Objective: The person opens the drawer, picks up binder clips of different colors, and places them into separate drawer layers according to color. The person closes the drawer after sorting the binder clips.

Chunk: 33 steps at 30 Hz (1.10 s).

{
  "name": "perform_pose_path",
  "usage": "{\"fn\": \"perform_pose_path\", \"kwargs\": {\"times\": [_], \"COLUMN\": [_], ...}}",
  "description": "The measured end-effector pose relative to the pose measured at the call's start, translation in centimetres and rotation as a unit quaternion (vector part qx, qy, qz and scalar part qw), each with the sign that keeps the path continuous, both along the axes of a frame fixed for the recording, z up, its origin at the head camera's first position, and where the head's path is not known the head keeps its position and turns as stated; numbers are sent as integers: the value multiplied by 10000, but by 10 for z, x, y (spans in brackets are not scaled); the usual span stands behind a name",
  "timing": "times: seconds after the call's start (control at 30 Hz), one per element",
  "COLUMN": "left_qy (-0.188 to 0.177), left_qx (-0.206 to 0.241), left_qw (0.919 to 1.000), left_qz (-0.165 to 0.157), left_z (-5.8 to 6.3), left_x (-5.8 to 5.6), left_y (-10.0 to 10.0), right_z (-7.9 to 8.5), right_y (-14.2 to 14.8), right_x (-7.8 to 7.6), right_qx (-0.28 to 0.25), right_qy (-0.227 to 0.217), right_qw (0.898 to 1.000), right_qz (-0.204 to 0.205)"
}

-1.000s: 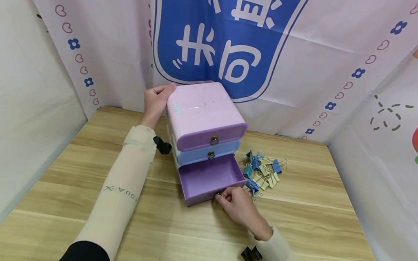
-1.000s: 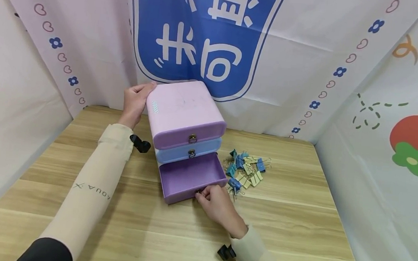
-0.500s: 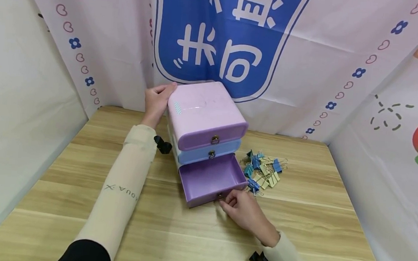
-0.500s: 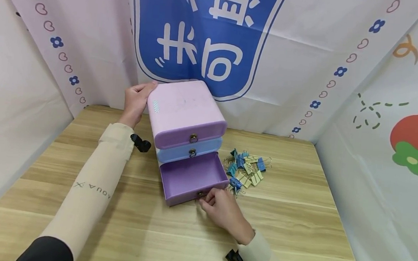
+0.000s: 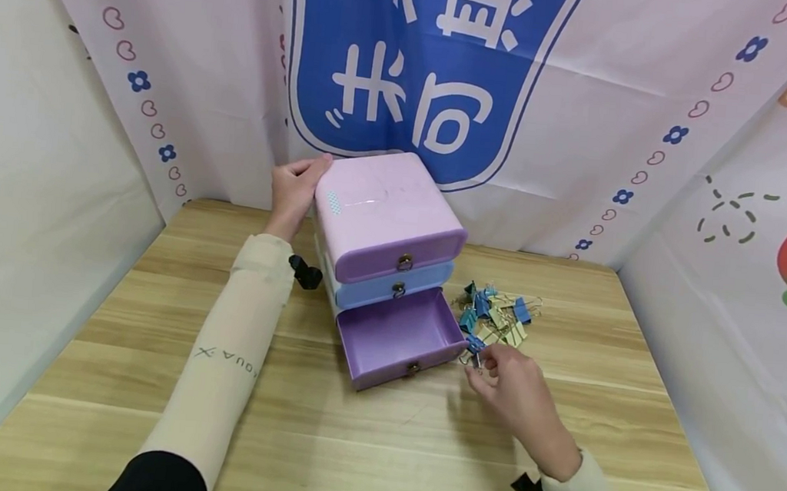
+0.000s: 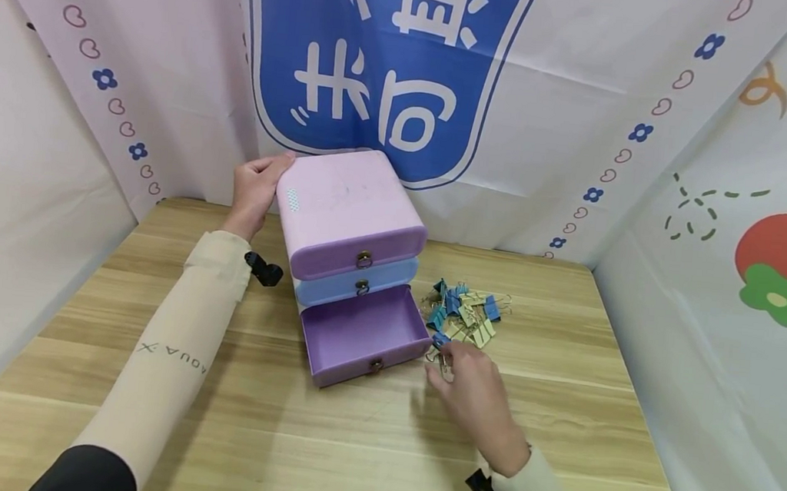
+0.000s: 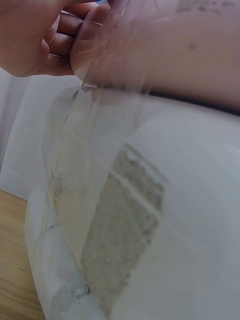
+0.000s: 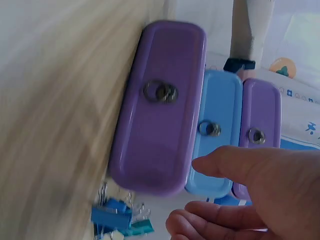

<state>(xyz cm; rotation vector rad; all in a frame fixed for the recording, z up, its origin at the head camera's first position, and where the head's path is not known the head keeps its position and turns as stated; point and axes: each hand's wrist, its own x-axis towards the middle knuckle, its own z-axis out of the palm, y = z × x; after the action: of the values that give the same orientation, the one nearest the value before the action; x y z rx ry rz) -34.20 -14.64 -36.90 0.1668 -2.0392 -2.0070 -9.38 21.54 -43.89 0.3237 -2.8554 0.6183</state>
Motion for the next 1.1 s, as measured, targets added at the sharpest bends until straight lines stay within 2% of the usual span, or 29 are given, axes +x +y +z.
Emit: {"fn": "perform_pose_path", "kwargs": {"times": [0.1,0.2,0.53,0.8,1.1], "left_qy": [-14,-41,-120,-127,-90], "left_qx": [-4,-27,-40,9,38], "left_qw": [10000,10000,9999,9999,10000], "left_qz": [21,46,3,0,-19], "left_z": [0,-1,-1,0,-2], "left_x": [-1,-2,-1,0,0], "left_y": [0,-1,-1,0,-1], "right_z": [1,-2,-23,-35,-40], "right_y": [9,14,18,15,14], "right_x": [-5,-11,-32,-35,-37], "right_qx": [257,447,748,697,614], "right_qy": [224,217,-510,-688,-745], "right_qw": [9994,9987,9957,9947,9947], "right_qz": [-59,-102,-209,-302,-346]}}
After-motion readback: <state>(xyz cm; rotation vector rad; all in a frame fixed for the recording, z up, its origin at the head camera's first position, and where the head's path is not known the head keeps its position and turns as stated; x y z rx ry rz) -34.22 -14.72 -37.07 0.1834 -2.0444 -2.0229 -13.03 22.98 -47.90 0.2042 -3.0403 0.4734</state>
